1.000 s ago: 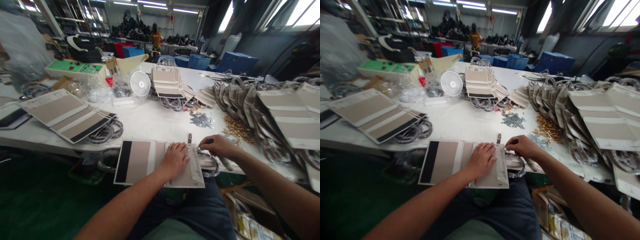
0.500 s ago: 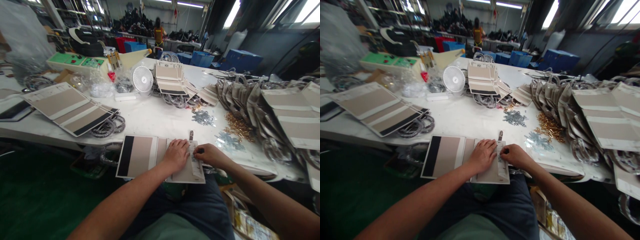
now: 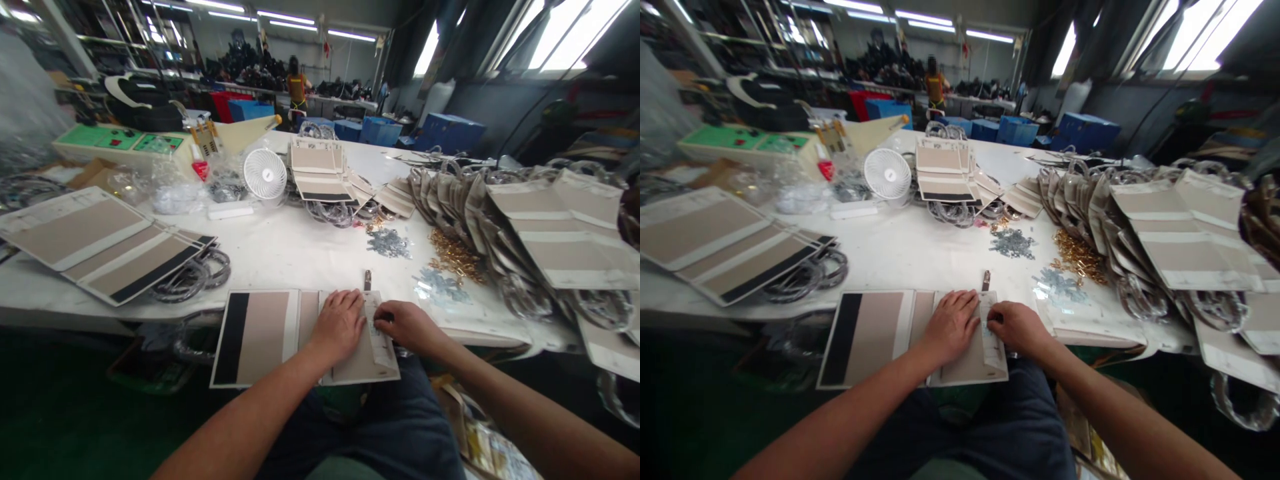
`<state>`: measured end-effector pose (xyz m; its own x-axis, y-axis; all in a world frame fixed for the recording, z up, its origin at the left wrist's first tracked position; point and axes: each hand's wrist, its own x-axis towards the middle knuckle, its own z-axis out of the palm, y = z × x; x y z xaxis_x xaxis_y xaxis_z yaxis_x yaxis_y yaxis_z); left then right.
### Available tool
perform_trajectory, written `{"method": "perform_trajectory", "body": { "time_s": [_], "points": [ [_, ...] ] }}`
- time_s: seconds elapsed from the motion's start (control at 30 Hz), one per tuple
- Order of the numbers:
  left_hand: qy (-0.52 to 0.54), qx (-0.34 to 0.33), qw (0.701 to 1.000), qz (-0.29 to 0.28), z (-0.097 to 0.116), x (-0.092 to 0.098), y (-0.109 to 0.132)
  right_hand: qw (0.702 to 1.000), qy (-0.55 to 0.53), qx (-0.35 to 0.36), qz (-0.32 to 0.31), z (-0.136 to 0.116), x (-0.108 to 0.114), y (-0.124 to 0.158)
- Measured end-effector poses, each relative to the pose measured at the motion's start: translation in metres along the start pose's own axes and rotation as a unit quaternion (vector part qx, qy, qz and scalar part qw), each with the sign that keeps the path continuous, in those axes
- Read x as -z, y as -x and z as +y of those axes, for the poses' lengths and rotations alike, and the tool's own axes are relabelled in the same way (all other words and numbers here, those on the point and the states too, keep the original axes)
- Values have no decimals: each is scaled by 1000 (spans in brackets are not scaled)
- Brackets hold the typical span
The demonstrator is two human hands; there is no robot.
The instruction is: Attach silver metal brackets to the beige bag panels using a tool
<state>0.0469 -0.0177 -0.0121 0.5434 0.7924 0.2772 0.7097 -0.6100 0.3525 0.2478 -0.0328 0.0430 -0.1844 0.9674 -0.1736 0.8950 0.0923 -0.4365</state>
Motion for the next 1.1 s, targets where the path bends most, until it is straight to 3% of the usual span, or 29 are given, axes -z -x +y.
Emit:
{"method": "perform_trajectory", "body": {
  "time_s": [0.1,0.23,0.4,0.6,0.77,0.97,1.1],
  "points": [
    [-5,-2,1000,-3,-2,-1,-1,998,-29,-23,42,24,16,-6],
    [-6,-6,1000,-9,-4,-2,-2,984,52,-120,123,84,42,-18],
    [1,-1,1000,-14,-5,-3,-2,987,49,-117,103,135,50,-30],
    [12,0,1000,-4,-4,-3,-1,990,25,-109,86,139,45,-33],
    [11,-1,1000,-2,-4,-2,-1,984,17,-129,119,140,47,-29],
    [11,-3,1000,8,-4,-2,0,981,-3,-128,148,139,59,-24],
    [11,-4,1000,8,-5,-4,1,975,-44,-171,138,124,70,-21]
  ]
}}
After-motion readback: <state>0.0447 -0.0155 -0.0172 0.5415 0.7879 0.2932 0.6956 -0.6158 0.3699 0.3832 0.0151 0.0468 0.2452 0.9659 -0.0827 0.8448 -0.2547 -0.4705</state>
